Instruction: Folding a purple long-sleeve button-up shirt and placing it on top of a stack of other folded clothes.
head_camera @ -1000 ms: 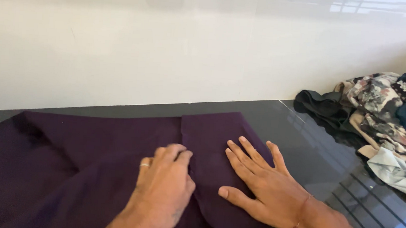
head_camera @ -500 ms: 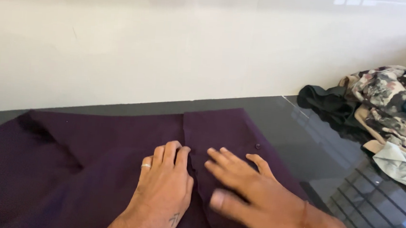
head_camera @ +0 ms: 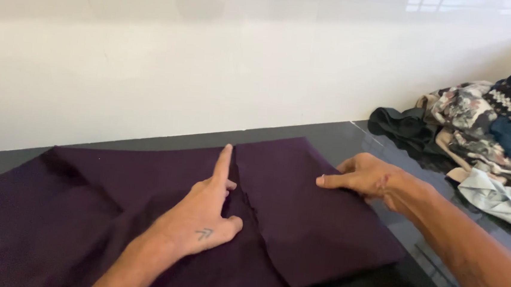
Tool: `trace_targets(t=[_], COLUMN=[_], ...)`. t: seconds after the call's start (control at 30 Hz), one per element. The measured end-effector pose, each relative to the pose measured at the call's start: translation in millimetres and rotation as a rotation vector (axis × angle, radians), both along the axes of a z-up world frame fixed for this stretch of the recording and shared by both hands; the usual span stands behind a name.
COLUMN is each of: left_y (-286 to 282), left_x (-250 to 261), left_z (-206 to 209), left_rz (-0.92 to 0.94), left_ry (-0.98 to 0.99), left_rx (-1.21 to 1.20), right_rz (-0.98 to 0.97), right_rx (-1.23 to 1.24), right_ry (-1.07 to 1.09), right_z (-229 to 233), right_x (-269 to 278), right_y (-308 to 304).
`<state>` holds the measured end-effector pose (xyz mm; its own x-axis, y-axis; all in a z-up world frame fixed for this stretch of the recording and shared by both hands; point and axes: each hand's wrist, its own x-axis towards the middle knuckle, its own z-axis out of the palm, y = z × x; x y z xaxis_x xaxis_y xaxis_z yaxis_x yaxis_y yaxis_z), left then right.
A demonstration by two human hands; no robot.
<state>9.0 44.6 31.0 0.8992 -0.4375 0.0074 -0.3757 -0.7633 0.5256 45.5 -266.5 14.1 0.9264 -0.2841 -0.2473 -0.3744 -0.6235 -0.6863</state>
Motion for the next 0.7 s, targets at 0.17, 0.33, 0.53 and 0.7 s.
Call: trace_targets(t=[0.17,0.33,0.53,0.7], left_y=[10,-7,-21,-16], left_x=[23,17,-3,3], left_z=[-28,-30,-14,-20], left_rz=[-0.055,-0.06,0.095,0.151], left_ry=[0.066,-0.047,0.174,0.407], left_rx=[-0.269,-0.43,-0.606,-0.745], right_rz=[-0.004,-0.127,0.033,0.15], right_rx=[0.221,0.217,0.214,0.109], right_ry=[-0.036,-0.149,-0.071,-0.122], right_z=[-7,23,96,110], right_x=[38,42,14,21], right_y=[-36,-64,-30,1])
